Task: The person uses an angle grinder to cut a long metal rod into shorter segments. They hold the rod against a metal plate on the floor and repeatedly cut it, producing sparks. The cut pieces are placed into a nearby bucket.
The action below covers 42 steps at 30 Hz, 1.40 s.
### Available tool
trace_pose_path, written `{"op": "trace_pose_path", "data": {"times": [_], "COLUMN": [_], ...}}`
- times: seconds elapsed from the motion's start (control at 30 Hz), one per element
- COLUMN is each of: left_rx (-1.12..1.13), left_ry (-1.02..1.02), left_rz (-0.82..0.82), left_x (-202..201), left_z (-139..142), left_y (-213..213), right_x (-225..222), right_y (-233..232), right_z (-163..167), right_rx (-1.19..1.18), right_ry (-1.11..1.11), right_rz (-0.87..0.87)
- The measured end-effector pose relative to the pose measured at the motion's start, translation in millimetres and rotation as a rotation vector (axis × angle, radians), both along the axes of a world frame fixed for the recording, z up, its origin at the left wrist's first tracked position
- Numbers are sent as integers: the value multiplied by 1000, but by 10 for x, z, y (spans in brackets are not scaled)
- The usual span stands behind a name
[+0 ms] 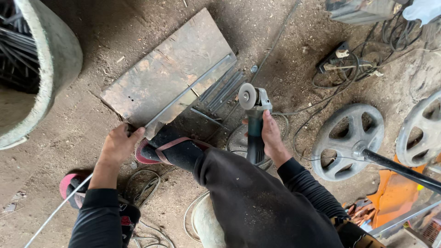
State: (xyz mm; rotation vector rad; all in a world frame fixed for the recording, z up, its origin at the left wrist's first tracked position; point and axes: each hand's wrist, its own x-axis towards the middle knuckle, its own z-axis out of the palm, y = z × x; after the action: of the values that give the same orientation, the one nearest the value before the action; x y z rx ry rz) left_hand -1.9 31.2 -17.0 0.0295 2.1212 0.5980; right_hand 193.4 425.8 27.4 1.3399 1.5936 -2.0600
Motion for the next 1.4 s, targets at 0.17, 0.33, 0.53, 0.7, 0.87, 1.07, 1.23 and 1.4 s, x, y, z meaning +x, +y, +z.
{"op": "trace_pose_path", "data": {"times": [0.17, 0.33, 0.53, 0.7, 0.87, 1.07, 1.23, 1.4], "left_rx": [-190, -171, -184, -183, -160, -239, -164, -13], "left_ry": [-223, -181, -96, -52, -9, -141, -118, -68], "left_rz": [109, 100, 34, 28, -11, 25, 34, 112], "left_x": [-37, -12, 45, 73, 85, 80, 65, 4], "left_z": [67, 65, -84, -143, -164, -144, -119, 136], "left_y": [175, 174, 113, 84, 63, 87, 106, 46], "right_x": [40, 39, 27, -1, -42, -72, -58, -340], "right_y": [2, 16, -1, -37, -86, -101, -103, -247], "right_z": [-26, -58, -62, -66, -50, -10, -27, -5], "right_rx": [0, -37, -43, -48, -46, -29, -33, 32], "right_ry": [-12, 8, 39, 10, 21, 49, 61, 160], "right_rz": [-18, -47, -46, -39, -30, 8, 38, 241]}}
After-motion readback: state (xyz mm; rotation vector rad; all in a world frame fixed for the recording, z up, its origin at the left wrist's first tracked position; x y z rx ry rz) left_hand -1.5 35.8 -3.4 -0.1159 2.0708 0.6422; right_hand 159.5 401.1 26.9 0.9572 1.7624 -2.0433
